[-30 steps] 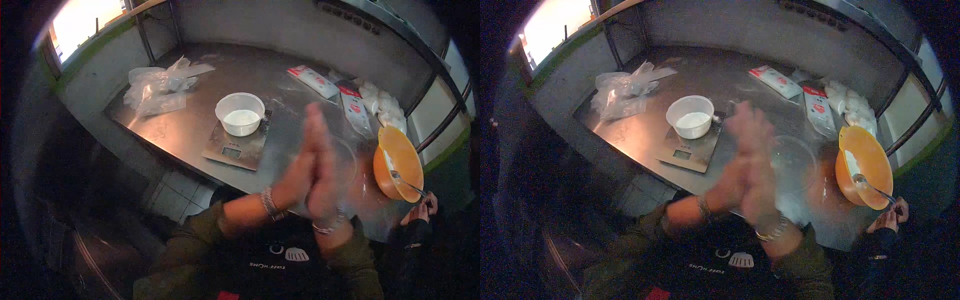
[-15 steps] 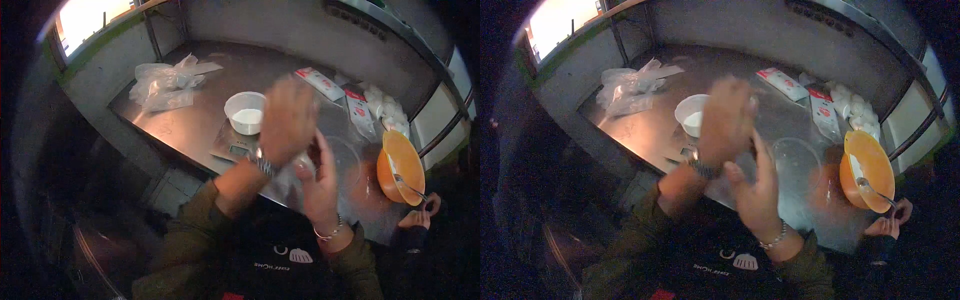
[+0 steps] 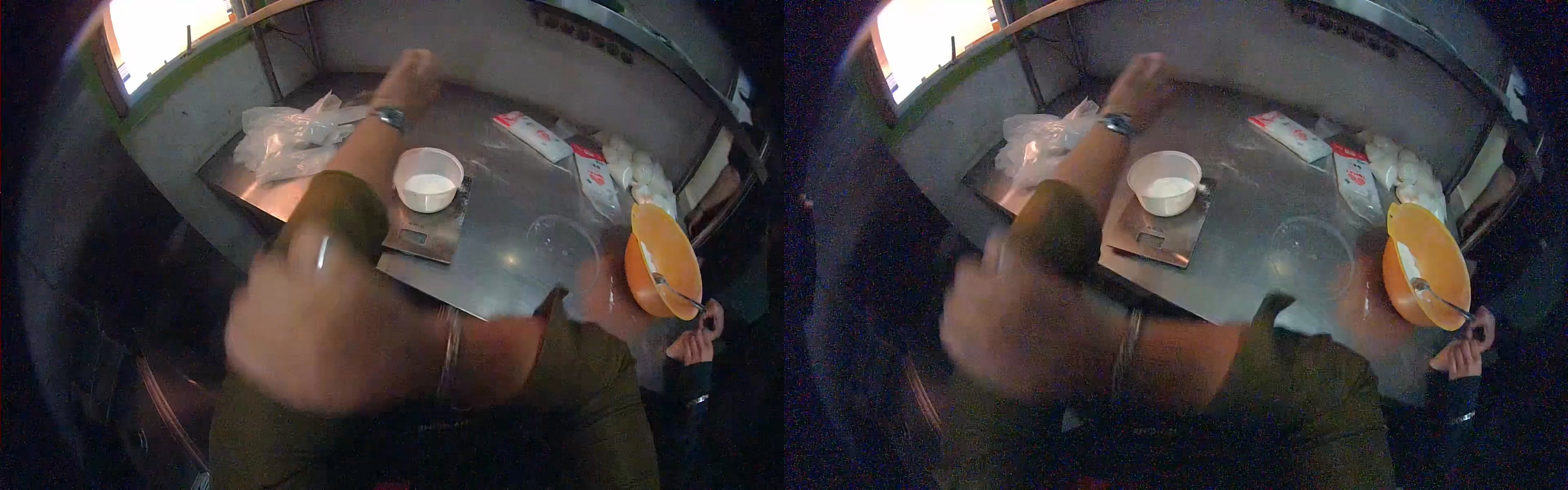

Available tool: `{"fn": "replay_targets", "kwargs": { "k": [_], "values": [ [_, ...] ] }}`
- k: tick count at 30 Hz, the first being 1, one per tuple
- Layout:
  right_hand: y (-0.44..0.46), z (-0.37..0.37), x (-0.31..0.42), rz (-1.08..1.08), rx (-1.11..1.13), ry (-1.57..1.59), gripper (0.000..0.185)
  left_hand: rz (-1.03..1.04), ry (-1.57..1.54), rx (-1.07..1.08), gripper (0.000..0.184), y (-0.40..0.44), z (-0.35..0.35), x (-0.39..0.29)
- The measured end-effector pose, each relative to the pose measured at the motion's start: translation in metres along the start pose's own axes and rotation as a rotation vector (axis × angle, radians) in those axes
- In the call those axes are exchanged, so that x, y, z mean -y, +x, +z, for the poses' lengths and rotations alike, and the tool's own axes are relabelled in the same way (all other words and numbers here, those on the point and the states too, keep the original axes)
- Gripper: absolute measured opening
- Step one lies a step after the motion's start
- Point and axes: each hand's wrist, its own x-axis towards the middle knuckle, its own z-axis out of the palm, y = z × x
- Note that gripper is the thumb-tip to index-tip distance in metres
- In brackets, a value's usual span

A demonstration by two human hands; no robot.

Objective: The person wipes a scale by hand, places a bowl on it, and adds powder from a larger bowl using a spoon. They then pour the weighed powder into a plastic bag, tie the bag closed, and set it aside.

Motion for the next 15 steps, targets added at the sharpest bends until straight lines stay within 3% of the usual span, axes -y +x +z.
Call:
{"fn": "replay_targets", "kwargs": {
  "k": [1, 2, 3, 5, 7, 8, 10, 11, 13, 14, 15],
  "values": [
    [-0.003, -0.001, 0.016, -0.107, -0.033, 0.146, 0.013, -0.124, -0.152, 0.041, 0.024, -0.005, 0.007, 0.021],
    [-0.011, -0.001, 0.015, -0.110, -0.037, 0.142, 0.013, -0.380, -0.270, 0.086, 0.023, -0.013, 0.016, 0.046],
    [-0.027, 0.000, 0.010, -0.007, 0.011, 0.244, 0.012, -0.635, -0.391, 0.132, 0.022, -0.024, 0.025, 0.066],
    [-0.041, -0.001, 0.009, 0.081, 0.066, 0.346, 0.011, -1.085, -0.471, -0.040, 0.022, -0.057, 0.043, 0.093],
    [-0.050, -0.002, 0.024, 0.069, 0.311, 0.456, 0.011, -1.379, -0.792, 0.086, 0.026, -0.075, 0.075, 0.121],
    [-0.057, 0.011, 0.039, 0.139, -0.127, 0.694, 0.013, -1.375, -0.787, 0.083, 0.026, -0.083, 0.120, 0.128],
    [-0.048, 0.016, 0.035, 0.042, -0.116, 0.664, 0.015, -1.360, -0.828, 0.239, 0.023, -0.094, 0.214, 0.121],
    [-0.042, 0.016, 0.026, -0.067, -0.092, 0.626, 0.017, -1.392, -1.037, 0.151, 0.021, -0.095, 0.204, 0.120],
    [-0.033, 0.001, -0.006, -0.265, 0.303, 0.415, 0.015, -1.633, -2.359, -0.593, 0.018, -0.089, 0.140, 0.124],
    [-0.034, -0.003, -0.028, -0.124, 0.480, 0.281, 0.014, -1.509, -2.675, -0.807, 0.018, -0.088, 0.097, 0.130],
    [-0.040, -0.004, -0.058, 0.023, 0.655, 0.142, 0.013, -1.313, -2.775, -0.882, 0.018, -0.087, 0.058, 0.136]
  ]
}}
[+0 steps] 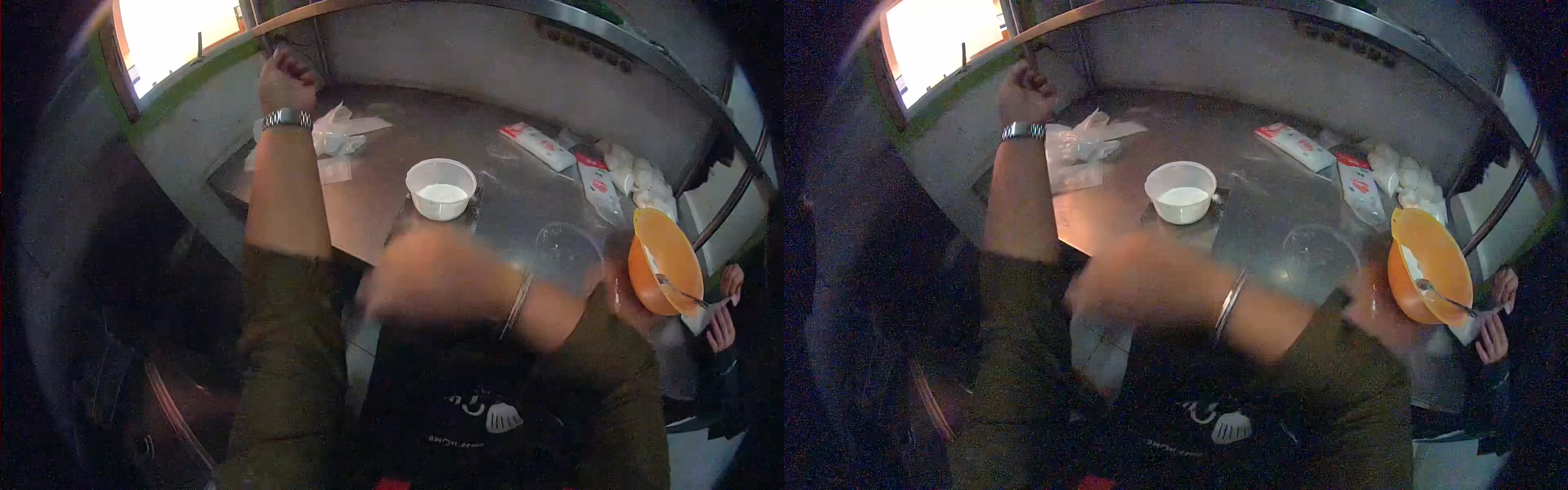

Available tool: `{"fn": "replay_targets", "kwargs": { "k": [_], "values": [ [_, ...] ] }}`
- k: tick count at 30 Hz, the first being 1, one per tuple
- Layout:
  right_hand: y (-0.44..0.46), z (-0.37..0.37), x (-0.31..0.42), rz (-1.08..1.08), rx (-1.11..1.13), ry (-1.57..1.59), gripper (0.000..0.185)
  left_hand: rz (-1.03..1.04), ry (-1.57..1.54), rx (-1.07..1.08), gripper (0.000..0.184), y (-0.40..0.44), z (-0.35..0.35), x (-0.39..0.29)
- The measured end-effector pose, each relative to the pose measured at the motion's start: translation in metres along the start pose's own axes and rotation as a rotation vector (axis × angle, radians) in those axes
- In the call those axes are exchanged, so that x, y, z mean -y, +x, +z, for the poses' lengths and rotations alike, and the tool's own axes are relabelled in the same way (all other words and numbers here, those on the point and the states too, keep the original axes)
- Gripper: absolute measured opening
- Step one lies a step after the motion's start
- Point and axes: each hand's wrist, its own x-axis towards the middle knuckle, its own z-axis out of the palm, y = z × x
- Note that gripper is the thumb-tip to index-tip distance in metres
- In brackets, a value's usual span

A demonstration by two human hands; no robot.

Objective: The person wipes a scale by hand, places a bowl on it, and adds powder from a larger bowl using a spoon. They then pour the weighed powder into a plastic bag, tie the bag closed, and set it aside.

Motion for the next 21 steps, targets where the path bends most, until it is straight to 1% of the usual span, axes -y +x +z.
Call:
{"fn": "replay_targets", "kwargs": {
  "k": [1, 2, 3, 4, 5, 6, 7, 9, 10, 12, 13, 14, 15, 16, 17, 19, 20, 21],
  "values": [
    [-0.010, 0.018, -0.051, 0.130, -0.232, 0.320, 0.012, 0.081, 0.223, 0.128, 0.016, -0.026, 0.025, -0.005],
    [-0.009, -0.021, -0.065, 0.454, -0.066, -0.095, 0.014, 0.161, 0.444, 0.253, 0.016, -0.050, 0.046, -0.003],
    [-0.009, -0.015, -0.117, 0.541, -0.047, -0.303, 0.019, 0.159, 0.650, 0.408, 0.013, -0.069, 0.065, 0.014],
    [-0.001, -0.030, -0.132, 0.848, 0.144, -0.416, 0.019, 0.311, 1.002, 0.556, 0.017, -0.136, 0.102, 0.014],
    [-0.014, -0.029, -0.158, 0.854, 0.041, -0.464, 0.016, 0.328, 0.896, 0.849, 0.021, -0.152, 0.108, 0.042],
    [-0.033, -0.024, -0.185, 0.854, -0.064, -0.515, 0.015, 0.211, 1.210, 0.901, 0.028, -0.190, 0.127, 0.051],
    [-0.036, -0.024, -0.196, 0.851, -0.063, -0.529, 0.015, 0.299, 1.267, 0.956, 0.038, -0.229, 0.141, 0.054],
    [-0.035, -0.029, -0.213, 0.962, 0.205, -0.843, 0.014, 0.254, 1.528, 1.170, 0.048, -0.260, 0.153, 0.056],
    [-0.040, -0.028, -0.221, 0.956, 0.207, -0.851, 0.014, 0.260, 1.524, 1.163, 0.048, -0.261, 0.150, 0.064],
    [-0.047, -0.026, -0.225, 0.902, 0.212, -0.944, 0.014, 0.554, 1.184, 0.789, 0.051, -0.260, 0.137, 0.082],
    [-0.047, -0.026, -0.225, 0.904, 0.213, -0.943, 0.014, 0.453, 1.249, 0.751, 0.051, -0.252, 0.135, 0.087],
    [-0.048, -0.027, -0.224, 0.905, 0.325, -0.934, 0.016, 0.451, 1.250, 0.756, 0.051, -0.245, 0.135, 0.092],
    [-0.049, -0.027, -0.223, 0.904, 0.439, -0.922, 0.017, 0.290, 1.334, 0.863, 0.048, -0.239, 0.137, 0.095],
    [-0.049, -0.026, -0.222, 0.907, 0.440, -0.920, 0.017, 0.124, 1.412, 0.966, 0.045, -0.234, 0.139, 0.097],
    [-0.049, -0.024, -0.221, 0.908, 0.482, -0.929, 0.018, 0.121, 1.410, 0.970, 0.045, -0.229, 0.139, 0.103],
    [-0.048, -0.020, -0.221, 0.908, 0.528, -0.937, 0.018, 0.306, 1.216, 1.095, 0.036, -0.223, 0.140, 0.110],
    [-0.048, -0.019, -0.221, 0.893, 0.599, -0.935, 0.019, 0.303, 1.215, 1.096, 0.036, -0.224, 0.142, 0.115],
    [-0.049, -0.017, -0.220, 0.875, 0.671, -0.929, 0.019, 0.331, 1.173, 1.186, 0.033, -0.228, 0.151, 0.110]
  ]
}}
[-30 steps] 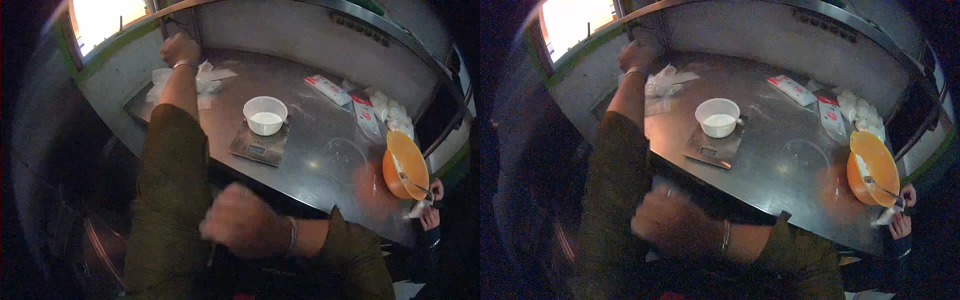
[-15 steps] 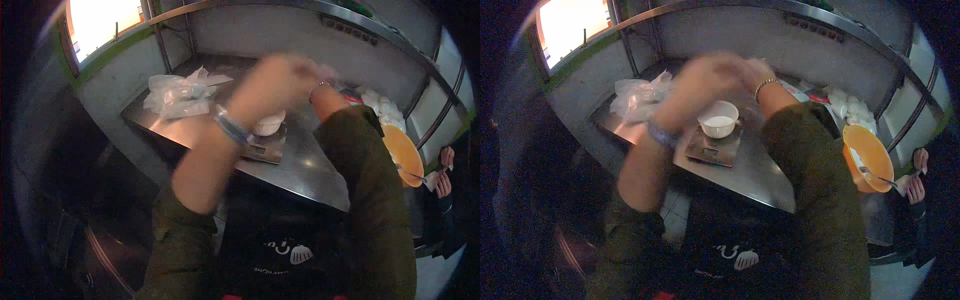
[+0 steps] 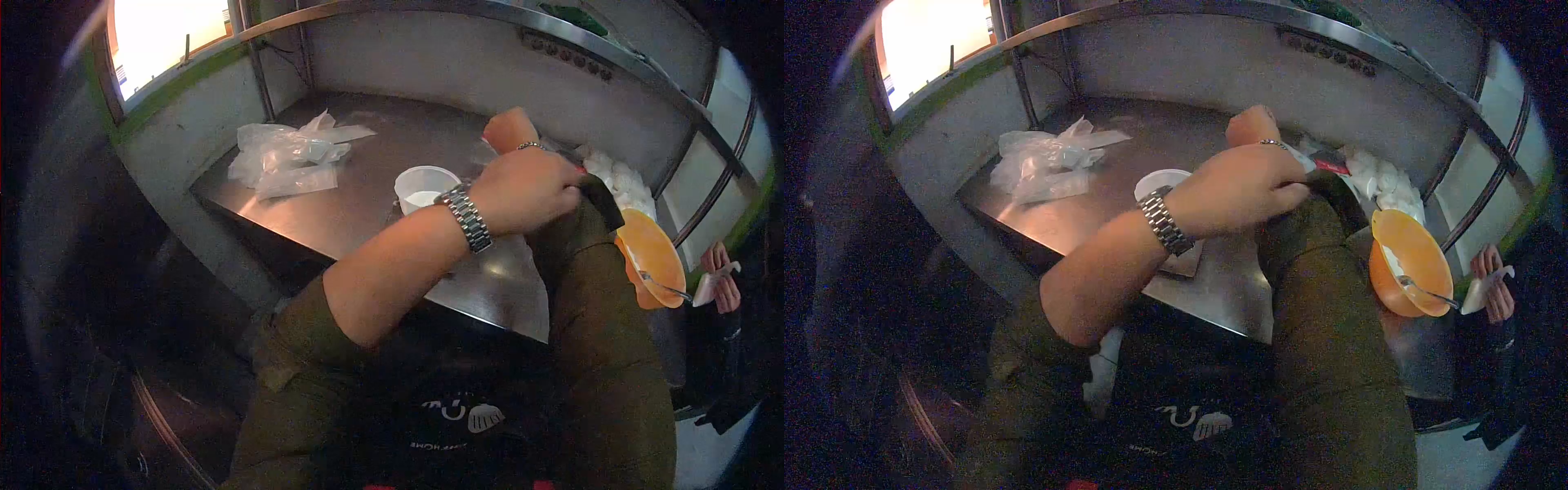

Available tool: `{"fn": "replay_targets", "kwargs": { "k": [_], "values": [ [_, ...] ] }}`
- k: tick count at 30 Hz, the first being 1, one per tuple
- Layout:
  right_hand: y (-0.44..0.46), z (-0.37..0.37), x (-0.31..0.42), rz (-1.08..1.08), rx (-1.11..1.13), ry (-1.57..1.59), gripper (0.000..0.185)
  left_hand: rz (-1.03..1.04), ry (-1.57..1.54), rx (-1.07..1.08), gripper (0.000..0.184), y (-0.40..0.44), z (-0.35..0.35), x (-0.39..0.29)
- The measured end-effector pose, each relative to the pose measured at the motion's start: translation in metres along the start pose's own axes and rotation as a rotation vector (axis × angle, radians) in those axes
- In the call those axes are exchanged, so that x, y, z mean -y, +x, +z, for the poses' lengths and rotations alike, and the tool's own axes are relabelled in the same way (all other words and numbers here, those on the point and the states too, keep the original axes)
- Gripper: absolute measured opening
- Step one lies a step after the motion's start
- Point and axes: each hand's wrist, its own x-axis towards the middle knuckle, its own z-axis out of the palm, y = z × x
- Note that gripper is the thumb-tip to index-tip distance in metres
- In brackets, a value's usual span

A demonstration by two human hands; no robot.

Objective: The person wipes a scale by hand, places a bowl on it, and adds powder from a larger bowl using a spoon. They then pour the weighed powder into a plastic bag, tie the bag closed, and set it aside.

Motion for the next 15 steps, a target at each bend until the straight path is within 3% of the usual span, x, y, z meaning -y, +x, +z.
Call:
{"fn": "replay_targets", "kwargs": {
  "k": [1, 3, 5, 7, 9, 11, 13, 14, 15],
  "values": [
    [0.000, 0.001, 0.001, -0.001, 0.002, 0.003, 0.019, 0.081, -0.011, 0.046, 0.029, 0.003, 0.000, -0.008],
    [0.002, 0.006, -0.003, 0.091, -0.162, 0.179, 0.021, 0.515, -0.040, 0.103, 0.021, -0.010, 0.035, -0.047],
    [0.005, 0.015, -0.014, 0.408, -0.336, 0.612, 0.023, 0.557, 0.025, -0.072, 0.016, -0.052, 0.033, -0.112],
    [0.033, 0.073, -0.053, 0.535, -0.609, 0.903, 0.023, 0.517, -0.113, -0.112, 0.016, -0.071, 0.035, -0.093],
    [0.018, 0.076, -0.074, 0.823, -0.661, 2.402, 0.017, 0.487, -0.242, -0.138, 0.017, -0.081, 0.048, -0.083],
    [0.018, 0.100, -0.088, 0.531, -1.021, 2.806, 0.015, 0.487, -0.309, -0.213, 0.020, -0.094, 0.066, -0.088],
    [0.031, 0.133, -0.107, 0.567, -0.877, 1.481, 0.017, 0.488, -0.283, -0.143, 0.022, -0.092, 0.062, -0.080],
    [-0.006, 0.080, -0.098, 0.368, -0.845, 2.228, 0.023, 0.535, -0.217, -0.083, 0.024, -0.088, 0.053, -0.072],
    [-0.047, 0.019, -0.086, 0.305, -0.787, 2.974, 0.030, 0.466, -0.153, -0.119, 0.023, -0.090, 0.040, -0.063]
  ]
}}
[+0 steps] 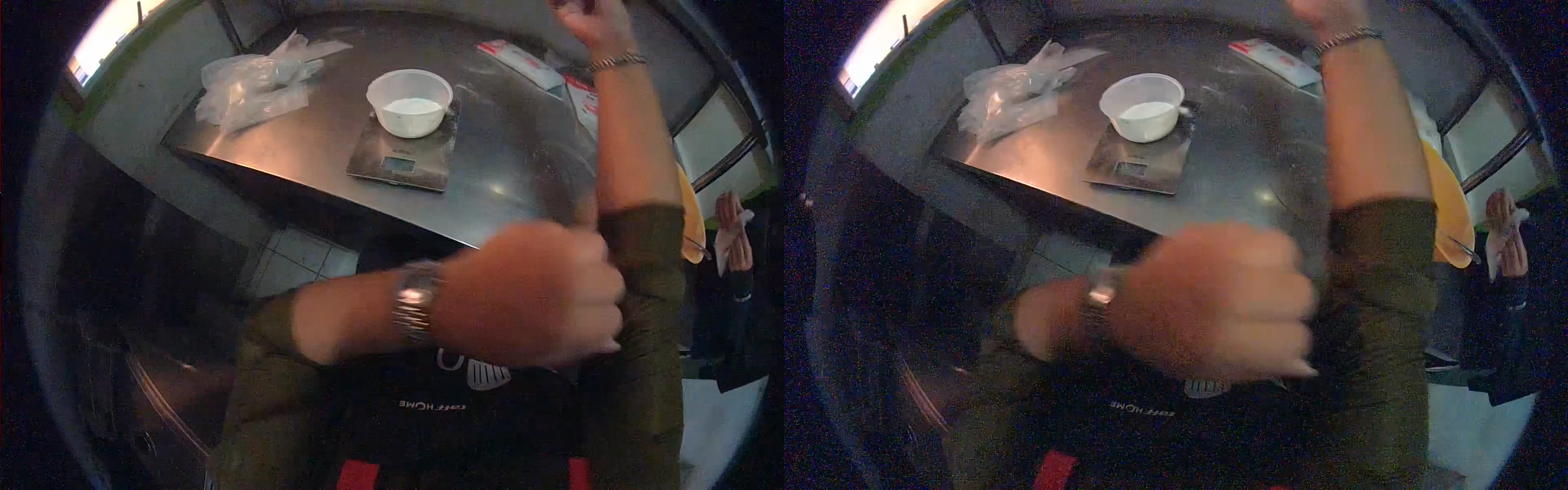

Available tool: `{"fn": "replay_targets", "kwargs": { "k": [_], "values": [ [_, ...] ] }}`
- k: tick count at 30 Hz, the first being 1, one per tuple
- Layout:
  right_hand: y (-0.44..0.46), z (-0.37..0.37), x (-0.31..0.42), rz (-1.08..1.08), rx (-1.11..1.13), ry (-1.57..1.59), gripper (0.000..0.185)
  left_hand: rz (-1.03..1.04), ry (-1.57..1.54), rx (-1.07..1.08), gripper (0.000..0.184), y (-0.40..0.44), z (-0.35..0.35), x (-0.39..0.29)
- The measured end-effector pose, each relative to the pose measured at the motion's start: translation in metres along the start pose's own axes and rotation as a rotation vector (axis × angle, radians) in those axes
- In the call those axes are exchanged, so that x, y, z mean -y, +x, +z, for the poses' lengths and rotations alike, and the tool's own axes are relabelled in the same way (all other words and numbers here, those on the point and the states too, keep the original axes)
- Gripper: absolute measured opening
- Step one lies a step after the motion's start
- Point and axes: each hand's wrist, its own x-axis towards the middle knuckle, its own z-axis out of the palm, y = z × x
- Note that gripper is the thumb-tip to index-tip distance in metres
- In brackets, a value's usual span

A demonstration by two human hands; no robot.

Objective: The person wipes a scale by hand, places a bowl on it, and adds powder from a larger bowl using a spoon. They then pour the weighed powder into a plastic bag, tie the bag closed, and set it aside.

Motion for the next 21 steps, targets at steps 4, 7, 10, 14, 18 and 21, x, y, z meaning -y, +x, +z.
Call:
{"fn": "replay_targets", "kwargs": {
  "k": [4, 7, 10, 14, 18, 21],
  "values": [
    [-0.123, 0.032, 0.031, -0.233, 0.457, -0.836, 0.026, -0.488, 0.119, -0.293, 0.019, -0.040, -0.083, 0.024],
    [-0.156, -0.023, 0.024, -0.191, 0.599, -1.102, 0.019, -0.767, 0.121, -0.556, 0.017, -0.077, -0.120, 0.042],
    [-0.200, -0.052, 0.016, -0.334, 0.656, -1.147, 0.013, -0.849, 0.171, -0.700, 0.017, -0.097, -0.124, 0.041],
    [-0.273, -0.085, 0.040, 0.303, 0.399, -0.858, 0.015, -0.796, -0.055, -0.689, 0.017, -0.121, -0.104, 0.005],
    [-0.319, -0.079, 0.013, 0.921, 0.514, -0.519, 0.036, -0.987, -0.924, -0.243, 0.015, -0.114, -0.044, -0.028],
    [-0.347, -0.128, -0.054, 0.535, 0.959, -0.628, 0.043, -0.806, -1.290, 0.514, 0.039, -0.145, 0.042, 0.005]
  ]
}}
